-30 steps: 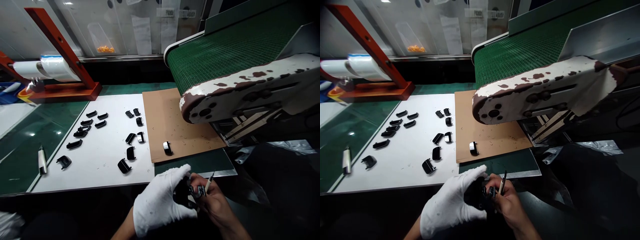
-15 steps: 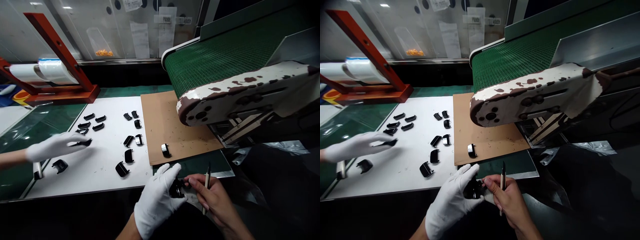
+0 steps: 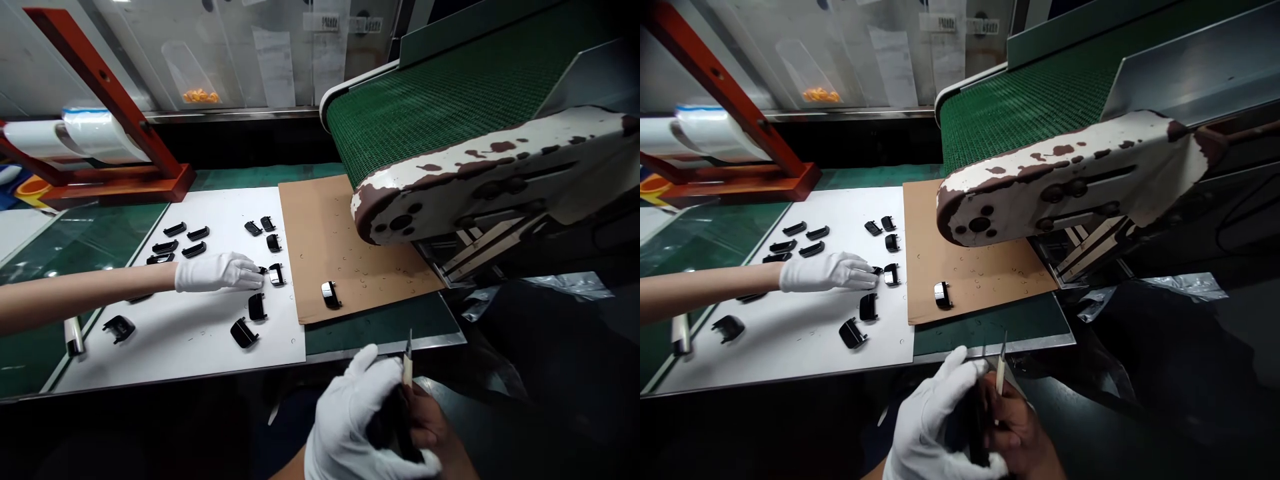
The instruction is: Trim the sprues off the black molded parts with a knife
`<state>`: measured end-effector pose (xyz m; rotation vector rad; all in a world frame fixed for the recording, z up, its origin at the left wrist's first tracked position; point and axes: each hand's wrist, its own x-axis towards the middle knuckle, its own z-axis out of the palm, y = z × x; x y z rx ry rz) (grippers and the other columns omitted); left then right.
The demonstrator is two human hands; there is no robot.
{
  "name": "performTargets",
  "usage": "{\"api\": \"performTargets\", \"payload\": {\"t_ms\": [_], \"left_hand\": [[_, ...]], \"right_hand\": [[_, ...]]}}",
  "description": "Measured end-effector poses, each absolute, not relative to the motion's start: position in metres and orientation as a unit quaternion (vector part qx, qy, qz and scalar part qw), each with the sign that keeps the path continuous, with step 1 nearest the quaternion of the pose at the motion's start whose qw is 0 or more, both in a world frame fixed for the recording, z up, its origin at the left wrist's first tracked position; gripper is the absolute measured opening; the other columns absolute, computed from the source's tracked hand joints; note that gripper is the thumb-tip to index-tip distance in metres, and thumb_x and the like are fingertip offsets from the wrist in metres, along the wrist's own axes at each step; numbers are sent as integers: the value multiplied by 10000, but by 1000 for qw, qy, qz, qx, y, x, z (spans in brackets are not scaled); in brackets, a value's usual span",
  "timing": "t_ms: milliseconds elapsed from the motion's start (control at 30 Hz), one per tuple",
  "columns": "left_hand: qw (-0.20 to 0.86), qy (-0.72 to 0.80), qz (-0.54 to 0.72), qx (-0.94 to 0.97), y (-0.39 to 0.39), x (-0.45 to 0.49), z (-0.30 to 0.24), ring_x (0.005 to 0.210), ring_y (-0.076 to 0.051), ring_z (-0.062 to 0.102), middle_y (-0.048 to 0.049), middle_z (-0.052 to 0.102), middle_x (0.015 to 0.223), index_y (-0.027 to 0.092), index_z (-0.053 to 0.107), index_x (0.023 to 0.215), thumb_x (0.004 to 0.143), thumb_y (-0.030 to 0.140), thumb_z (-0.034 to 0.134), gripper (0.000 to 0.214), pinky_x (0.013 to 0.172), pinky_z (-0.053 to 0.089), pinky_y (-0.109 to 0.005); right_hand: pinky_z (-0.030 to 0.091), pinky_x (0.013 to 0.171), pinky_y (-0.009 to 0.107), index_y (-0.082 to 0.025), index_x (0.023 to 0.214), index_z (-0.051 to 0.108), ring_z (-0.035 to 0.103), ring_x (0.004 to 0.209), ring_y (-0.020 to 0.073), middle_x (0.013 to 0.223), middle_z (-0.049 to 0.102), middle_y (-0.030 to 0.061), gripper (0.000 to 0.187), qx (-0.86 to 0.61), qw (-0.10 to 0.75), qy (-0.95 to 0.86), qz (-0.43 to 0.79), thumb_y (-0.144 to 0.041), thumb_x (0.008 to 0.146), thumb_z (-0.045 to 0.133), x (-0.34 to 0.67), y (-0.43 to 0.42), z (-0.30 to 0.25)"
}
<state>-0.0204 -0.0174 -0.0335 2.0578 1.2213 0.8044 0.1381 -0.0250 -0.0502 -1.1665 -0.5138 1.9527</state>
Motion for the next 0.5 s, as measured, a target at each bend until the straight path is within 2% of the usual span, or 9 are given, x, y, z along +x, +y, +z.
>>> {"api": "performTargets", "payload": {"t_ms": [100, 167, 233, 367, 433, 500], "left_hand": [[310, 432, 293, 795, -3, -19, -25, 1092, -250, 605, -96, 608, 1265, 252, 606, 1198, 936, 413, 575, 309, 905, 543, -459], [316, 401, 287, 811, 8, -20, -21, 1083, -252, 632, -51, 668, 1197, 291, 639, 1154, 867, 430, 658, 320, 975, 522, -436], [319, 376, 273, 826, 14, -19, -21, 1033, -248, 669, -28, 713, 1110, 278, 640, 1141, 784, 368, 744, 382, 1051, 482, -418], [296, 376, 185, 858, 10, -6, -29, 1000, -235, 682, -52, 717, 1063, 203, 597, 1127, 752, 201, 741, 402, 1106, 425, -441], [286, 386, 160, 862, 4, 3, -35, 1019, -247, 675, -64, 713, 1039, 196, 604, 1084, 768, 160, 702, 333, 1085, 449, -444], [283, 400, 160, 857, 1, 9, -39, 1036, -260, 671, -89, 708, 1042, 179, 606, 1069, 787, 102, 651, 296, 1081, 450, -467]], "right_hand": [[121, 277, 155, -186, 608, 627, 131, 271, -16, 407, 391, -97, 599, -498, 415, -227, 727, -754, 477, 765, 146, -26, -48], [176, 320, 155, -172, 655, 678, 256, 286, 11, 378, 425, -75, 518, -530, 421, -258, 689, -675, 579, 777, 157, -24, -42], [207, 345, 168, -159, 696, 718, 362, 306, 44, 367, 487, -40, 414, -566, 417, -288, 651, -565, 664, 787, 167, -24, -34], [289, 341, 238, -211, 732, 733, 469, 294, 110, 603, 719, 49, 324, -680, 303, -434, 507, -517, 799, 647, 165, -32, -21], [385, 405, 290, -259, 721, 733, 611, 404, 210, 647, 747, 59, 251, -714, 243, -514, 407, -462, 801, 609, 159, -40, -18], [441, 480, 325, -304, 776, 756, 699, 563, 295, 666, 760, 61, 138, -731, 226, -549, 337, -382, 763, 643, 161, -50, -18]]}}
